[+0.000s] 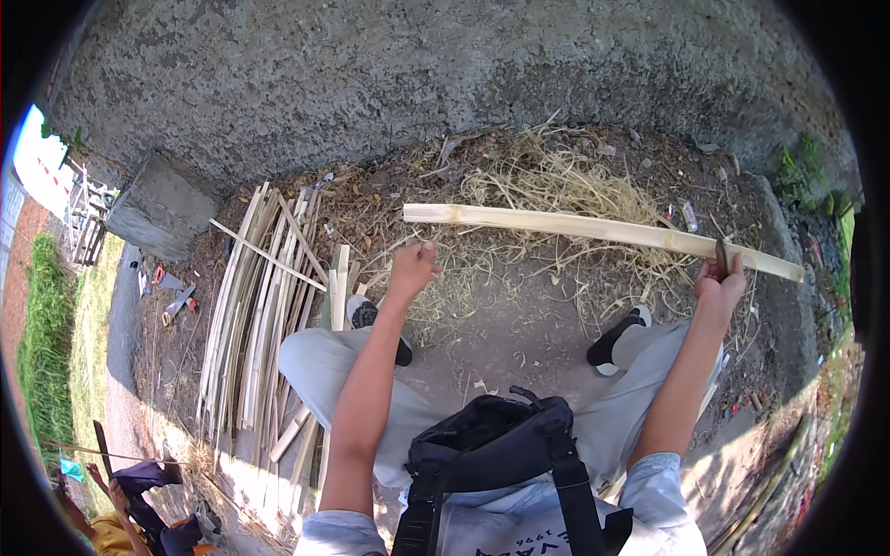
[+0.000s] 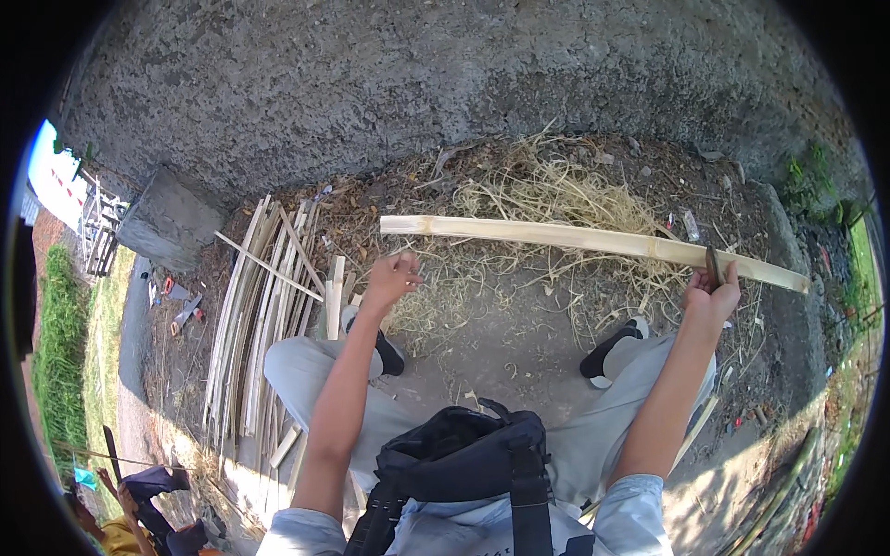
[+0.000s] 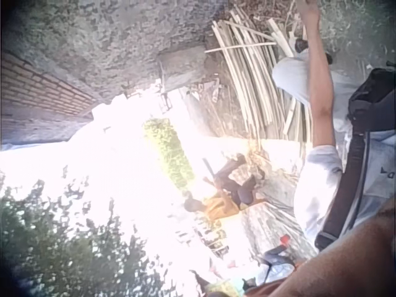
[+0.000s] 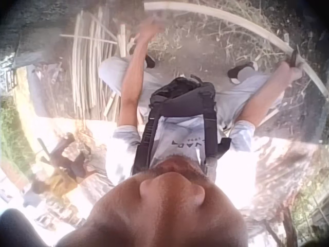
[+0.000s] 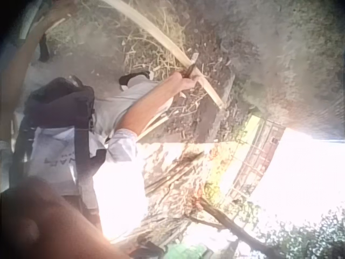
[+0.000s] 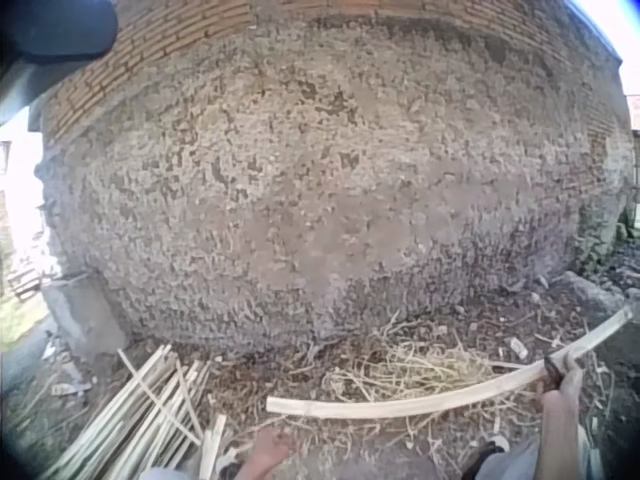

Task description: The person shaves a long piece of wood using a machete-like tool. They use the blade to peel away thin layers from different sides of the wood while holding it by hand and resting it on their knee.

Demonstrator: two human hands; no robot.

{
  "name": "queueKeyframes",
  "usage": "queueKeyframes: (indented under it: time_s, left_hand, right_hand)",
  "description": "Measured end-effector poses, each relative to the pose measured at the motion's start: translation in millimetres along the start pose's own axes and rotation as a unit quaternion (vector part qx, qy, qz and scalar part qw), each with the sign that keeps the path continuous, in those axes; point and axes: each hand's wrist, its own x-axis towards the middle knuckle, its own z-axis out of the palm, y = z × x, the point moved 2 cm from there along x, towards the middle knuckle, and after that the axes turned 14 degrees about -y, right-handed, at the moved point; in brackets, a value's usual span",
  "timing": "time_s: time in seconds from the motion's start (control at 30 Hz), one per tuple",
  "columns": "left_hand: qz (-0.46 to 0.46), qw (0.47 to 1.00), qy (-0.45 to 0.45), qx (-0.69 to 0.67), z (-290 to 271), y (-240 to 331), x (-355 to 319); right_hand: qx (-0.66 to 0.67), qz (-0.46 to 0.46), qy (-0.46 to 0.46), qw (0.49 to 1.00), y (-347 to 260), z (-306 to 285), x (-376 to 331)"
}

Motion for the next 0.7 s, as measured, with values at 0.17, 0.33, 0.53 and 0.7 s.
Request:
queueKeyframes:
  time_s: [0.17,0.33,0.53,0.7]
  left_hand:
    - [-0.023,0.986,-0.16,0.05,45.8,24.9,-15.8]
    - [0.101,0.934,-0.238,-0.248,49.5,53.8,-25.8]
    - [0.123,0.878,-0.22,-0.406,48.6,73.8,-26.5]
    - [0.128,0.892,-0.114,-0.419,37.5,73.8,-28.7]
  right_hand:
    - [0.012,0.015,0.005,1.0,14.2,11.2,-13.3]
    - [-0.014,0.073,-0.037,0.997,34.3,17.9,-27.1]
    - [-0.045,0.121,-0.036,0.991,55.9,28.1,-30.8]
    - [-0.066,0.128,-0.001,0.99,67.6,41.5,-47.6]
